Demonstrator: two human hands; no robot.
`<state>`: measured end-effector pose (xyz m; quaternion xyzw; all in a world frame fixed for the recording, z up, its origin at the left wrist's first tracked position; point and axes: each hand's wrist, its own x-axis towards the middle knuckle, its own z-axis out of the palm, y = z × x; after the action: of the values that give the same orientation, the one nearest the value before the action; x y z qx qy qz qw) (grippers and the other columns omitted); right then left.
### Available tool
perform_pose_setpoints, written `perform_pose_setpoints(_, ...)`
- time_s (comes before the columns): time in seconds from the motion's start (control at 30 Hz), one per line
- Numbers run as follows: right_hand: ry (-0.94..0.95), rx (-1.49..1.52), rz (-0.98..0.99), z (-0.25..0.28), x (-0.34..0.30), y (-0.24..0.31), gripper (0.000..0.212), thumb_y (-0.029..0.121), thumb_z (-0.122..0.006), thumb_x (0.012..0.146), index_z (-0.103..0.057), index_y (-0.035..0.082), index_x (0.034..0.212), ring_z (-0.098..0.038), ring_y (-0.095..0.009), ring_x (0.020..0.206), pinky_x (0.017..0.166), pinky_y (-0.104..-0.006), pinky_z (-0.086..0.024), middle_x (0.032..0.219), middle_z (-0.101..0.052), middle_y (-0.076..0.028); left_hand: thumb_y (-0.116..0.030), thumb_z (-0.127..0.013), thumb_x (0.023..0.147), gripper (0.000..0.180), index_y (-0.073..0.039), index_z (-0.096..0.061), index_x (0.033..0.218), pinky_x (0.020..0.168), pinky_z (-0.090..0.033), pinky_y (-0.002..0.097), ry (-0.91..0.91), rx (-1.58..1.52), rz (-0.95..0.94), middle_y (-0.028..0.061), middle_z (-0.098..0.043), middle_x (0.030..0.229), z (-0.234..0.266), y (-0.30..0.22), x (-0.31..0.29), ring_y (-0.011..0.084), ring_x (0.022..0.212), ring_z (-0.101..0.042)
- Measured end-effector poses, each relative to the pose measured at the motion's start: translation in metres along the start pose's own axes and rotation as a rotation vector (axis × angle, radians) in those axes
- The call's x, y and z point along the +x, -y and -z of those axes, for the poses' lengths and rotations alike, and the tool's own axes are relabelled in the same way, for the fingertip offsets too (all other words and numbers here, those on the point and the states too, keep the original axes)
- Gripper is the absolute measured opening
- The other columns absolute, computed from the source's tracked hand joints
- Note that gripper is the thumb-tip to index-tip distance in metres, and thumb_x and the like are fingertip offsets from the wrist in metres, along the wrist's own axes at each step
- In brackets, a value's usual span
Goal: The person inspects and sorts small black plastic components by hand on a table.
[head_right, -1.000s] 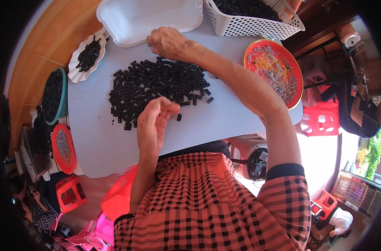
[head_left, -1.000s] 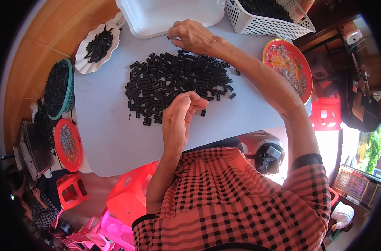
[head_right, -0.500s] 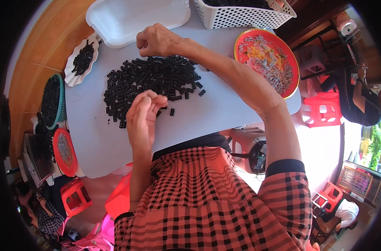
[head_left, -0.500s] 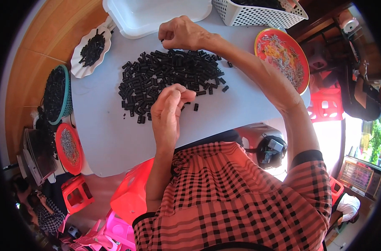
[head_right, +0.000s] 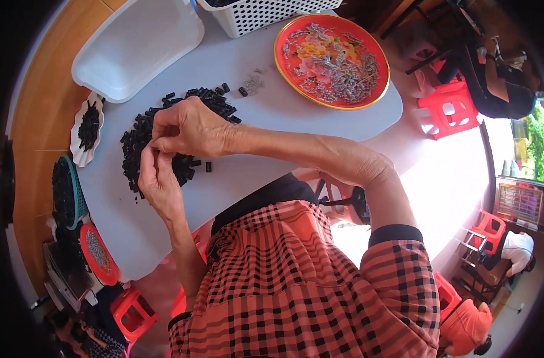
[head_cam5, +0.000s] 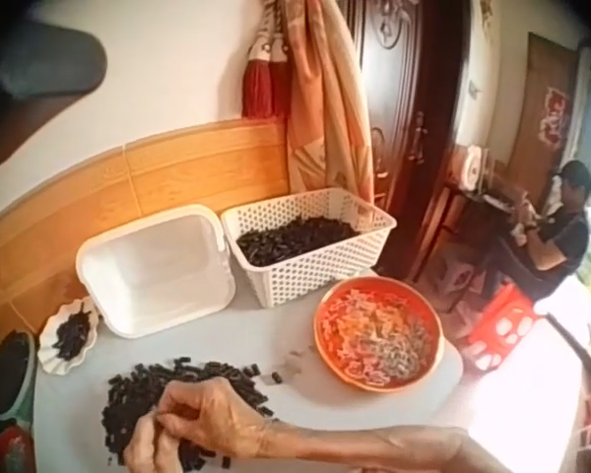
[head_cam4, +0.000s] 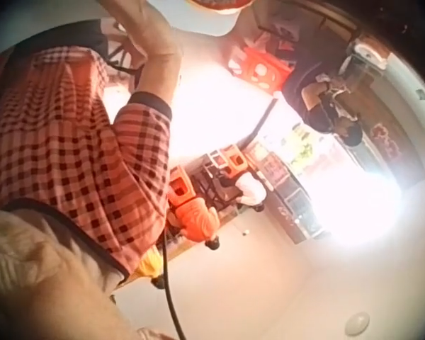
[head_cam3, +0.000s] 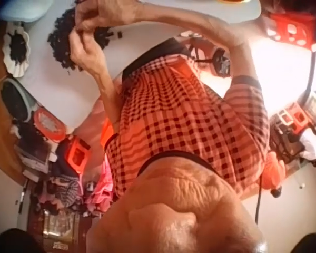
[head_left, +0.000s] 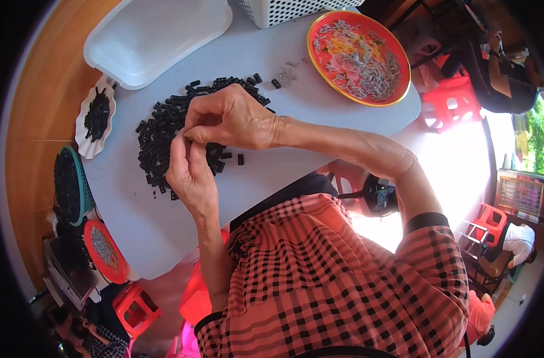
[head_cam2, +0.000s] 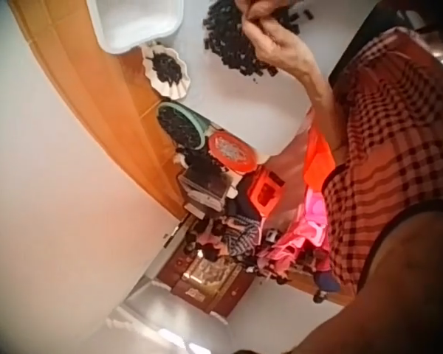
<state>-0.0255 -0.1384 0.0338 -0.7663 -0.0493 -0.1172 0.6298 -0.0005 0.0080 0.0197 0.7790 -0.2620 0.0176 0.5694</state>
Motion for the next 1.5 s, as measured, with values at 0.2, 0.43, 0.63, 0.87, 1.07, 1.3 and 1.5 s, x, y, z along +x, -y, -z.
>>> perform_pose_setpoints(0.2,-0.065,-0.720,0.264,0.081,0.003,-0.014,0.010,0.008,-0.062,0.078,-0.065,0.002,0.085,-0.063,-0.027,0.069,0.065,-0.0345,-0.051,0.079,-0.064,-0.012,-0.020,-0.045,0.095,0.029,0.005,-0.055,0.107,0.080,-0.047,0.0315,0.056,-0.335,0.245,0.0126,-0.066,0.086,0.000,0.001,-0.004,0.0177,0.077,-0.058)
perform_pose_setpoints(0.43,0.241,-1.178,0.145,0.129,-0.005,-0.035,0.008,0.009,-0.061,0.079,-0.067,0.006,0.080,-0.060,-0.022,0.078,0.074,-0.0378,-0.048,0.077,-0.063,-0.005,-0.017,-0.043,0.095,0.028,0.004,-0.051,0.111,0.085,-0.044,0.0324,0.198,-0.604,0.315,0.0150,-0.063,0.089,-0.014,0.000,-0.008,0.0201,0.085,-0.057)
perform_pose_setpoints(0.63,0.270,-1.385,0.193,0.120,-0.001,-0.040,0.008,0.006,-0.058,0.077,-0.061,0.006,0.070,-0.061,-0.024,0.073,0.073,-0.0382,-0.046,0.070,-0.060,-0.006,-0.017,-0.044,0.095,0.027,0.005,-0.052,0.110,0.085,-0.044,0.0329,0.199,-0.579,0.328,0.0151,-0.063,0.089,-0.016,0.000,-0.011,0.0200,0.084,-0.057)
perform_pose_setpoints(0.87,0.074,-0.987,0.071,0.121,0.004,-0.034,0.005,0.005,-0.063,0.070,-0.061,0.003,0.073,-0.062,-0.019,0.063,0.065,-0.0302,-0.049,0.064,-0.062,-0.008,-0.018,-0.045,0.095,0.027,0.005,-0.055,0.107,0.080,-0.046,0.0295,0.220,-0.655,0.314,0.0130,-0.065,0.086,-0.019,0.000,-0.011,0.0163,0.080,-0.059)
perform_pose_setpoints(1.07,0.157,-0.303,-0.170,0.096,0.009,-0.010,0.015,0.012,-0.067,0.077,-0.070,0.004,0.090,-0.065,-0.010,0.070,0.067,-0.0254,-0.052,0.078,-0.070,-0.005,-0.018,-0.045,0.095,0.026,0.003,-0.057,0.103,0.072,-0.043,0.0240,0.240,-0.557,0.332,0.0112,-0.067,0.085,-0.017,0.003,-0.010,0.0122,0.075,-0.059)
perform_pose_setpoints(1.3,0.305,-0.213,-0.104,0.059,0.008,0.009,0.013,0.014,-0.066,0.084,-0.068,0.003,0.090,-0.059,-0.007,0.070,0.064,-0.0227,-0.048,0.075,-0.066,-0.002,-0.020,-0.046,0.095,0.028,0.004,-0.057,0.105,0.074,-0.045,0.0248,0.232,-0.546,0.333,0.0105,-0.067,0.084,-0.019,0.002,-0.009,0.0118,0.075,-0.058)
perform_pose_setpoints(1.5,0.311,-0.282,-0.042,0.052,0.006,0.012,0.011,0.012,-0.065,0.083,-0.067,0.003,0.088,-0.058,-0.007,0.066,0.061,-0.0231,-0.047,0.072,-0.065,-0.003,-0.019,-0.045,0.096,0.027,0.004,-0.058,0.104,0.075,-0.045,0.0250,0.237,-0.505,0.282,0.0094,-0.067,0.083,-0.018,0.002,-0.010,0.0106,0.075,-0.058)
